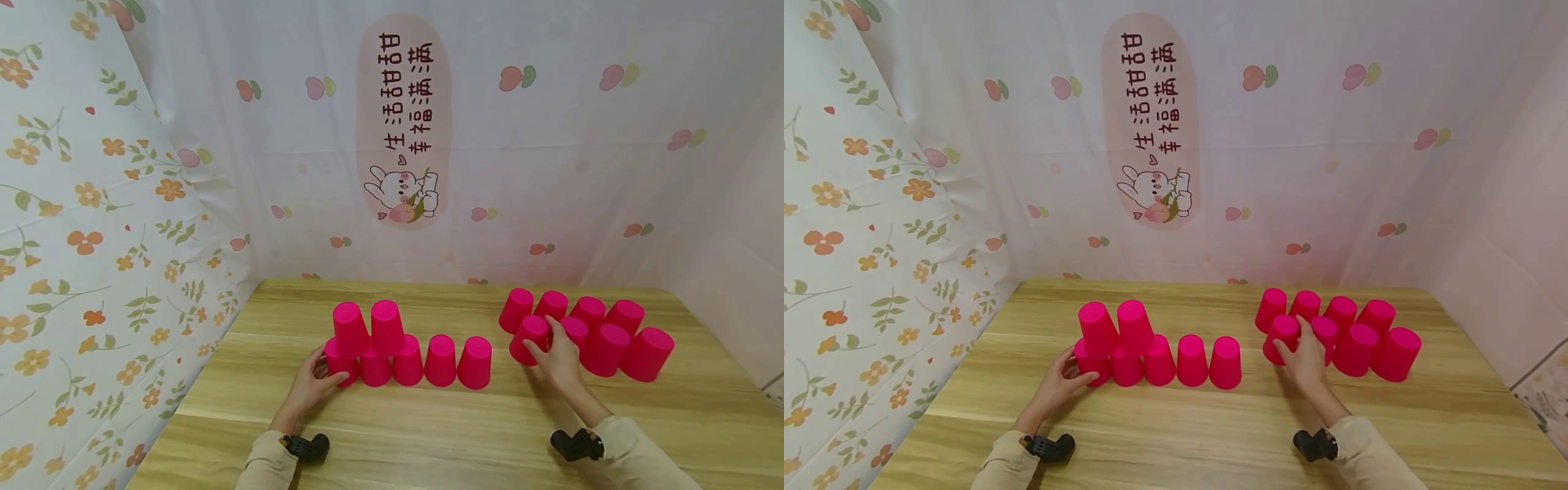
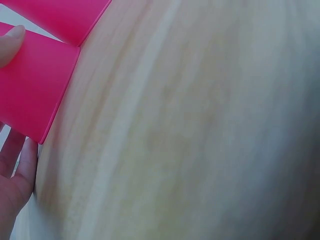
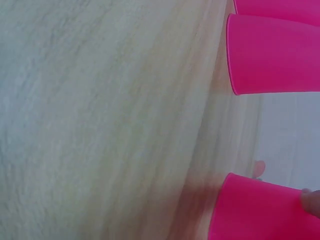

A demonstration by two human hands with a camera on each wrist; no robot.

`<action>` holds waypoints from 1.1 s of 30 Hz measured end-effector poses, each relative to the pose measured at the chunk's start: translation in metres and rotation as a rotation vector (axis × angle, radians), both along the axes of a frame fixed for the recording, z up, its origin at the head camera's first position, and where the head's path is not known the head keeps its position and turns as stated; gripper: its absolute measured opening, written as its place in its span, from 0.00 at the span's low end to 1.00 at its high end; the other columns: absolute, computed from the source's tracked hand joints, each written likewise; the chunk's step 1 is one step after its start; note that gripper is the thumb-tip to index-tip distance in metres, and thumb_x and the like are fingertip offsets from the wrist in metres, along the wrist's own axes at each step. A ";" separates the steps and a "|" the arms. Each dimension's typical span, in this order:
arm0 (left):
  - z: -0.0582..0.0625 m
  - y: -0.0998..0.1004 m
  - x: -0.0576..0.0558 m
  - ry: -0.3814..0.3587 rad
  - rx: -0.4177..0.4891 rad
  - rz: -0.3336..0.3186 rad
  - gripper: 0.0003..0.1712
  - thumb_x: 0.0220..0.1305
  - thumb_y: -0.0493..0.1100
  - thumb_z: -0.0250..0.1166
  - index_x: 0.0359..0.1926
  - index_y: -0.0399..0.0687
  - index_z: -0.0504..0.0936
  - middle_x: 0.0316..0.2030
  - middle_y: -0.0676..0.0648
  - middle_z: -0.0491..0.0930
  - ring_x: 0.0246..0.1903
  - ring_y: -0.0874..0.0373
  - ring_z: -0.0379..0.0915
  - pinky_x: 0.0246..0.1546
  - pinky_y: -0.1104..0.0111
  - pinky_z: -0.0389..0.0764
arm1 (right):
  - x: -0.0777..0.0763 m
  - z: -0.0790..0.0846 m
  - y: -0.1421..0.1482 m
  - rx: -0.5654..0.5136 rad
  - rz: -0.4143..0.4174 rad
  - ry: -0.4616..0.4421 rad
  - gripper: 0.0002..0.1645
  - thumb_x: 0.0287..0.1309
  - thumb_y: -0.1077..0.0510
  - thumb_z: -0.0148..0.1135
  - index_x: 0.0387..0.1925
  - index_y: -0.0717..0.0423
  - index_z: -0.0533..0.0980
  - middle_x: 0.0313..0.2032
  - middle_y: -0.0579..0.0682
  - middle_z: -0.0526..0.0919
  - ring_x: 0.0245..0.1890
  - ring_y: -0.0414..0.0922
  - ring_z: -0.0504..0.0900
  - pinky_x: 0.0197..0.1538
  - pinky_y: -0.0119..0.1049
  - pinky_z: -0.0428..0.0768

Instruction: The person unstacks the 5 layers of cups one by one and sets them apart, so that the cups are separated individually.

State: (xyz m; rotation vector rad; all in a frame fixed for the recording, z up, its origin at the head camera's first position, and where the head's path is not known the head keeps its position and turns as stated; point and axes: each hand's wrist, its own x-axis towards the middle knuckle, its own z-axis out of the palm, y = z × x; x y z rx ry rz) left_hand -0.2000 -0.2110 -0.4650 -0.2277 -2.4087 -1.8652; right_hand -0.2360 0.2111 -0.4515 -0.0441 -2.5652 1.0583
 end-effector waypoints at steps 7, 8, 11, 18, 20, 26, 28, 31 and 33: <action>-0.009 -0.003 -0.003 0.000 0.002 0.012 0.34 0.47 0.27 0.65 0.57 0.31 0.64 0.50 0.34 0.69 0.50 0.39 0.65 0.51 0.52 0.67 | 0.000 0.020 0.001 0.019 0.079 0.052 0.39 0.47 0.64 0.64 0.57 0.75 0.56 0.53 0.73 0.64 0.50 0.66 0.66 0.50 0.56 0.68; -0.012 -0.004 -0.004 -0.003 0.002 0.017 0.34 0.47 0.28 0.66 0.57 0.32 0.64 0.50 0.35 0.69 0.50 0.40 0.66 0.51 0.53 0.68 | -0.001 0.025 0.001 0.032 0.089 0.064 0.39 0.47 0.64 0.64 0.57 0.75 0.57 0.53 0.73 0.64 0.50 0.67 0.66 0.49 0.57 0.68; -0.021 -0.008 -0.008 -0.011 -0.006 0.026 0.35 0.47 0.30 0.67 0.58 0.34 0.65 0.50 0.37 0.70 0.50 0.42 0.66 0.52 0.56 0.68 | -0.003 0.042 -0.003 0.076 0.116 0.101 0.39 0.47 0.62 0.65 0.57 0.73 0.58 0.52 0.73 0.66 0.47 0.67 0.68 0.46 0.58 0.70; -0.025 -0.010 -0.011 -0.027 -0.015 0.040 0.36 0.48 0.33 0.67 0.59 0.35 0.64 0.52 0.37 0.68 0.51 0.42 0.65 0.52 0.56 0.68 | -0.012 0.079 -0.032 0.068 0.276 0.057 0.43 0.47 0.56 0.66 0.61 0.69 0.56 0.56 0.69 0.64 0.51 0.63 0.67 0.45 0.54 0.73; -0.025 -0.011 -0.011 -0.032 -0.014 0.038 0.36 0.48 0.33 0.67 0.59 0.35 0.64 0.52 0.36 0.68 0.51 0.42 0.65 0.53 0.56 0.67 | -0.014 0.086 -0.045 0.034 0.340 0.048 0.43 0.48 0.56 0.66 0.61 0.68 0.56 0.57 0.68 0.63 0.53 0.62 0.66 0.48 0.53 0.71; -0.014 -0.008 -0.006 -0.036 -0.009 0.032 0.36 0.48 0.31 0.66 0.59 0.33 0.63 0.52 0.35 0.67 0.51 0.40 0.64 0.53 0.54 0.67 | -0.016 0.096 -0.094 -0.085 0.520 0.043 0.43 0.45 0.59 0.67 0.60 0.67 0.57 0.57 0.64 0.64 0.56 0.58 0.64 0.54 0.51 0.66; -0.006 -0.004 -0.002 -0.040 -0.014 0.024 0.35 0.48 0.30 0.66 0.59 0.32 0.63 0.52 0.34 0.67 0.51 0.39 0.64 0.53 0.53 0.66 | -0.015 0.096 -0.111 -0.120 0.568 0.041 0.43 0.45 0.60 0.68 0.60 0.67 0.57 0.58 0.63 0.64 0.56 0.58 0.65 0.55 0.50 0.66; -0.006 -0.004 -0.002 -0.039 -0.012 0.020 0.35 0.48 0.30 0.66 0.59 0.32 0.63 0.52 0.34 0.67 0.52 0.39 0.63 0.53 0.53 0.66 | -0.008 0.099 -0.136 -0.179 0.634 0.015 0.42 0.45 0.62 0.67 0.60 0.68 0.57 0.58 0.64 0.63 0.56 0.59 0.65 0.55 0.50 0.66; -0.012 -0.005 -0.006 -0.027 -0.014 0.021 0.35 0.48 0.31 0.66 0.59 0.34 0.63 0.52 0.35 0.68 0.51 0.40 0.64 0.53 0.54 0.67 | -0.006 0.097 -0.149 -0.214 0.681 -0.019 0.41 0.46 0.62 0.66 0.60 0.68 0.57 0.58 0.64 0.63 0.56 0.59 0.65 0.54 0.50 0.66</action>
